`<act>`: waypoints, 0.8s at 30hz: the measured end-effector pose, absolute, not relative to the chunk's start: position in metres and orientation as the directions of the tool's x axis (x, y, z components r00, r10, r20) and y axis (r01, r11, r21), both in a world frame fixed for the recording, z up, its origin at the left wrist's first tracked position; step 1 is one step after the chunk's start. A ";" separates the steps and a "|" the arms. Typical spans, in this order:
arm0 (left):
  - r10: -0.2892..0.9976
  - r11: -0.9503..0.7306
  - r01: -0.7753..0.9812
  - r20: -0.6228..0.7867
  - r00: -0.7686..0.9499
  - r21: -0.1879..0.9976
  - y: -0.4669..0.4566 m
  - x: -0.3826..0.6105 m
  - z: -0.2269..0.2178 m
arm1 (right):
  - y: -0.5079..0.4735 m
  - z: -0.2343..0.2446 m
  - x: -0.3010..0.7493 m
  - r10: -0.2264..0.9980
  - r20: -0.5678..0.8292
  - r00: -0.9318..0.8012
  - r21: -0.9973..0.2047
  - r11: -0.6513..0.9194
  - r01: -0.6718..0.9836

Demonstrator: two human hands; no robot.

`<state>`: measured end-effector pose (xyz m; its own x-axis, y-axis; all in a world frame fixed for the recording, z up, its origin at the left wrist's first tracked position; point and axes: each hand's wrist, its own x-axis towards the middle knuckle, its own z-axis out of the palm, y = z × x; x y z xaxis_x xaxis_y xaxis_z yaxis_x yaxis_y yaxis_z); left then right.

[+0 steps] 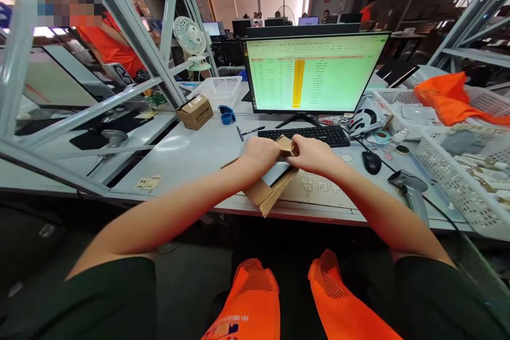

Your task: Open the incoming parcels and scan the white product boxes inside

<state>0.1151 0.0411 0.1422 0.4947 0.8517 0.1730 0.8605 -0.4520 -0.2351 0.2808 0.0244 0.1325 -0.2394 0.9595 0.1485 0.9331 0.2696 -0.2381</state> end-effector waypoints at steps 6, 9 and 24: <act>0.558 -0.762 0.545 0.073 0.827 -0.350 0.022 0.070 0.151 | -0.015 0.124 0.299 0.816 0.242 -0.525 -0.293 0.577 0.762; 0.598 -0.751 0.636 0.224 0.770 -0.178 0.018 0.030 0.133 | -0.034 0.089 0.324 0.752 0.403 -0.521 -0.619 0.643 0.451; 0.550 -0.610 0.716 0.470 0.691 -0.340 0.023 0.037 0.142 | 0.023 0.118 0.246 0.896 -0.089 -0.435 0.088 0.442 0.893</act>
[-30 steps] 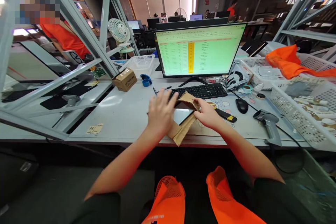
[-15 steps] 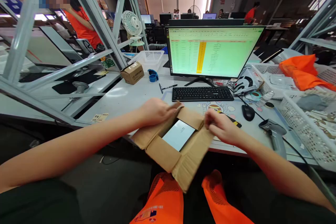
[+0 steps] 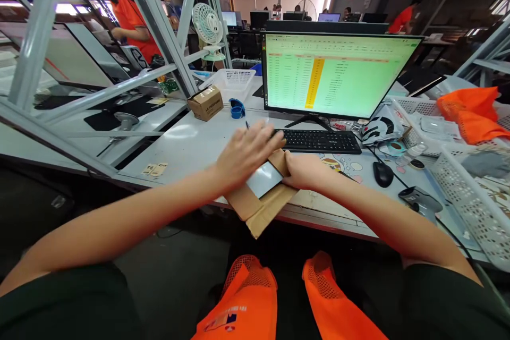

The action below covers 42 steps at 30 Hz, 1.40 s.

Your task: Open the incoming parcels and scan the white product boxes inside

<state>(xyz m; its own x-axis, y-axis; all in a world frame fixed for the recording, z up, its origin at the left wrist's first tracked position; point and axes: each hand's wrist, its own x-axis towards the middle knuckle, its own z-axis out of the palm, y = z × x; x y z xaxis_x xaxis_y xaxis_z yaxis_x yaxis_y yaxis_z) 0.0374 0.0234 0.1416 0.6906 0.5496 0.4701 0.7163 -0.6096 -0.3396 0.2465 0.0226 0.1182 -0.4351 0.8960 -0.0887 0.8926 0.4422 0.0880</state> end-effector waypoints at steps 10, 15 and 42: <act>0.246 -0.835 0.522 0.728 0.639 -0.176 -0.018 -0.055 0.044 | 0.062 0.098 0.306 0.753 -0.127 -0.646 -0.839 0.265 0.474; 0.214 -0.785 0.617 0.917 0.337 -0.043 -0.038 -0.086 0.044 | 0.043 0.067 0.308 0.731 0.019 -0.682 -0.966 0.188 0.175; 0.762 -0.608 0.790 -0.334 0.554 -0.077 -0.003 -0.059 0.153 | -0.010 -0.017 0.262 0.788 0.508 -0.348 -0.823 0.563 0.074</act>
<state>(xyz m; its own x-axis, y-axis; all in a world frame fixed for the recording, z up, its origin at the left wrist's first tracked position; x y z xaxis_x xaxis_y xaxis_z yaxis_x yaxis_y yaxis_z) -0.0592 -0.0028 0.1532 0.5543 0.7623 -0.3342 0.7900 -0.6083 -0.0772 0.2625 -0.0097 -0.0171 -0.3475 0.7884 0.5077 0.0738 0.5627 -0.8233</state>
